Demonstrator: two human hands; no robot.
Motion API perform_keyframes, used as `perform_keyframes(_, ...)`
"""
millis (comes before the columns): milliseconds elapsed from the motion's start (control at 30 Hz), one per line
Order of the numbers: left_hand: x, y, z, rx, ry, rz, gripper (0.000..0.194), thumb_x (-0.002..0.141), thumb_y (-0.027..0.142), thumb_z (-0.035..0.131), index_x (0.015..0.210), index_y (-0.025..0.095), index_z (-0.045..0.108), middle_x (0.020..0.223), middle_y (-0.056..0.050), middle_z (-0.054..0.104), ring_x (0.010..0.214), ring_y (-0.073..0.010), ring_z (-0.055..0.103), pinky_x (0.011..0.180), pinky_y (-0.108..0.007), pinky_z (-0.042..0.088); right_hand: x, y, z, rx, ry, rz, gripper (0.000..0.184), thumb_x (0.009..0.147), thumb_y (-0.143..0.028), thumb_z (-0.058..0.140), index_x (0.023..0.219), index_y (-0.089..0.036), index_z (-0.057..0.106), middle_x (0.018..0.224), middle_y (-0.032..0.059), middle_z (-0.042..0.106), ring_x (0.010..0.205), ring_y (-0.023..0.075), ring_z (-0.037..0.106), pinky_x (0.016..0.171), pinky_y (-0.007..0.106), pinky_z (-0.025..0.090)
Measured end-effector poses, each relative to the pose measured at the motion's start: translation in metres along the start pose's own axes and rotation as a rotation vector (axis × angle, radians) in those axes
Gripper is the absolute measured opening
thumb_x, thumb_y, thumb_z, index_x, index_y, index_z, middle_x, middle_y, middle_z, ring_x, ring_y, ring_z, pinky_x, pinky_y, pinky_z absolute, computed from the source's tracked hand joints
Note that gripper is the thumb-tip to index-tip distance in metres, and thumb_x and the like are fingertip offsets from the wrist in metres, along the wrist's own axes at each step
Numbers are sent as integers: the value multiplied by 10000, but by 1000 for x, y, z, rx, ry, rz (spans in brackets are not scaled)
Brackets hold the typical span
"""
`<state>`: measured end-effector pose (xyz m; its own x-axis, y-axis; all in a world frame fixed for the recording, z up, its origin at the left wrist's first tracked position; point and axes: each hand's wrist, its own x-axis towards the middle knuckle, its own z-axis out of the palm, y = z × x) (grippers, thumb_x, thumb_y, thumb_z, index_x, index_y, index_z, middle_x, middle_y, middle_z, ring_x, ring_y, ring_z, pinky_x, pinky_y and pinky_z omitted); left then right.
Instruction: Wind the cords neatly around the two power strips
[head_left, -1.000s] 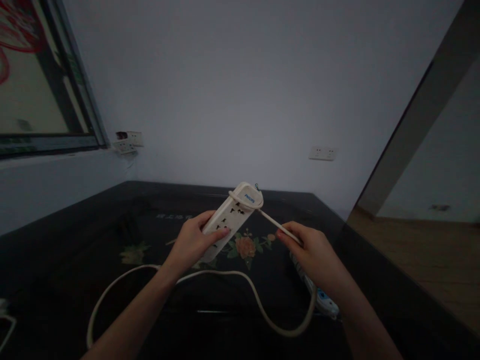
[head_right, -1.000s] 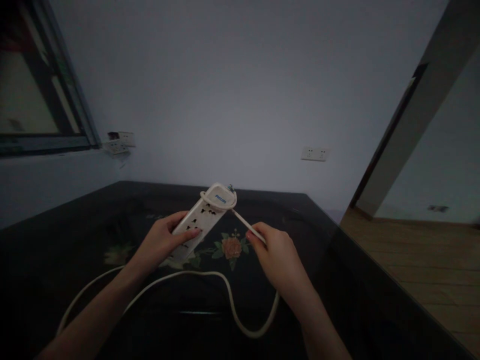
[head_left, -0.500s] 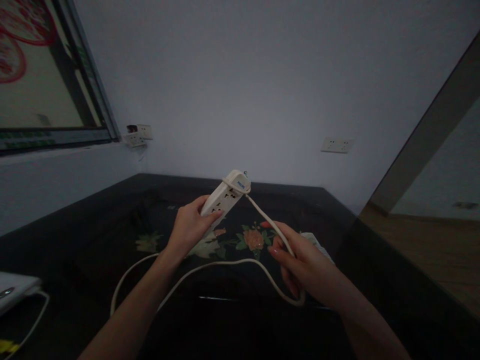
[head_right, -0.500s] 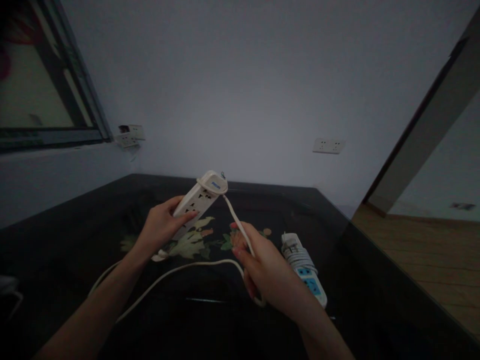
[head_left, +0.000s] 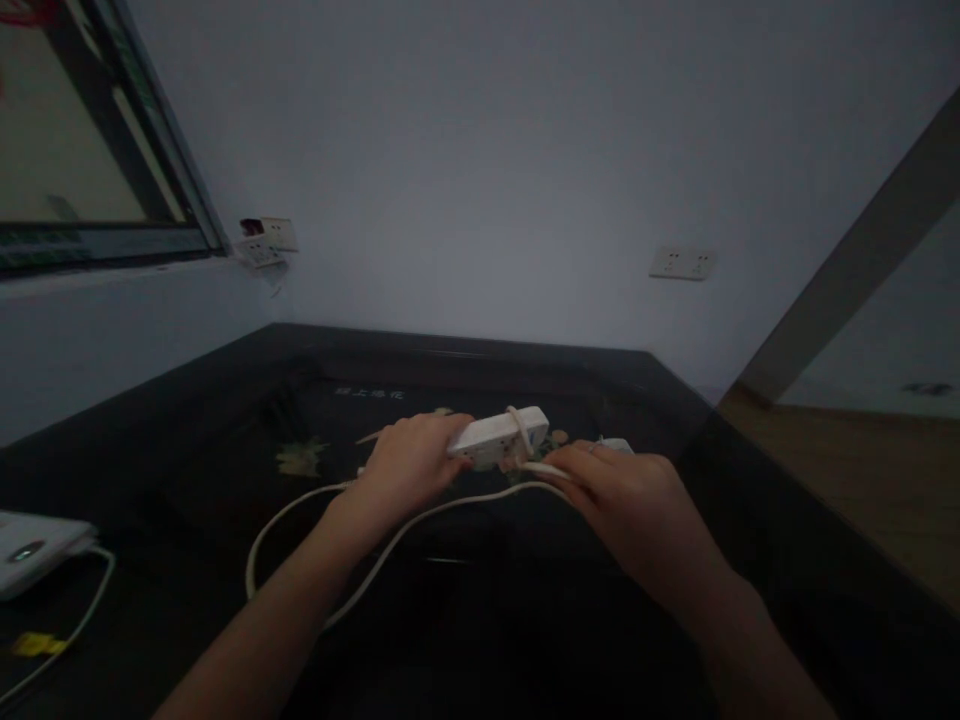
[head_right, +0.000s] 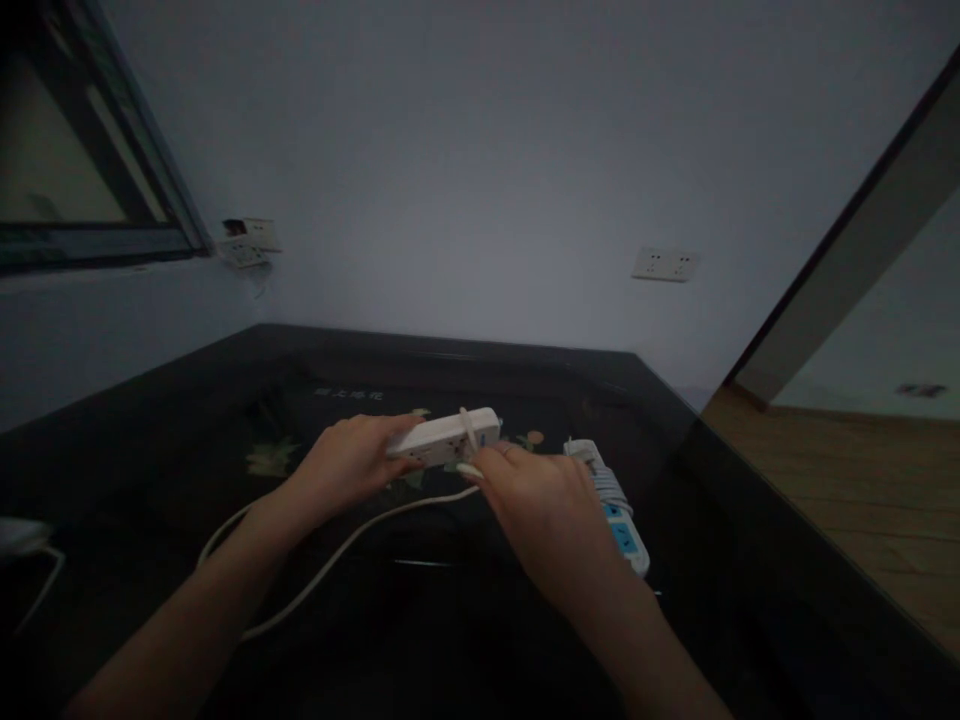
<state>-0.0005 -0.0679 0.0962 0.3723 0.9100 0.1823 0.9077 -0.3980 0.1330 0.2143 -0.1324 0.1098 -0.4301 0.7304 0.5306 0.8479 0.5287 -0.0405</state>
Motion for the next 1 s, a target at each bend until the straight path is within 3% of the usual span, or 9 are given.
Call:
perform_keyframes(200, -9, 8, -7, 1, -94, 176, 334, 800, 295, 617, 1132, 314, 628, 1009, -33, 734, 921, -285, 680, 734, -347, 481, 5, 21, -19, 256, 67, 137, 81, 785, -186, 693, 704, -187, 702, 668, -7, 721, 600, 132, 654, 556, 218, 426)
perform_keyframes(500, -19, 13, -17, -53, -154, 337, 313, 840, 262, 593, 1149, 306, 624, 1070, -22, 713, 950, -248, 650, 765, -309, 435, 11, 32, -10, 688, -1, 402, 111, 677, -274, 742, 621, -181, 724, 605, 15, 697, 588, 151, 609, 541, 248, 419)
perform_keyframes(667, -19, 10, -21, -183, -147, 428, 337, 827, 293, 620, 1161, 333, 619, 1031, -1, 714, 935, -233, 645, 787, -295, 411, 10, 46, -9, 847, -109, 493, 179, 634, -317, 769, 582, -169, 684, 473, -24, 573, 436, 86, 458, 413, 210, 306)
perform_keyframes(833, -18, 11, -24, -338, -184, 525, 232, 843, 309, 623, 1070, 281, 664, 925, 2, 715, 884, -196, 650, 760, -248, 406, 7, 56, 2, 1164, -283, 529, 212, 615, -342, 775, 606, -182, 636, 372, -87, 461, 290, 36, 286, 301, 172, 148)
perform_keyframes(1000, -13, 13, -20, -609, -220, 557, 233, 805, 350, 671, 990, 209, 688, 829, 9, 686, 757, -150, 634, 663, -204, 414, 9, 56, 12, 1361, -258, 465, 282, 649, -453, 741, 662, -188, 645, 337, -98, 419, 267, 32, 228, 299, 170, 125)
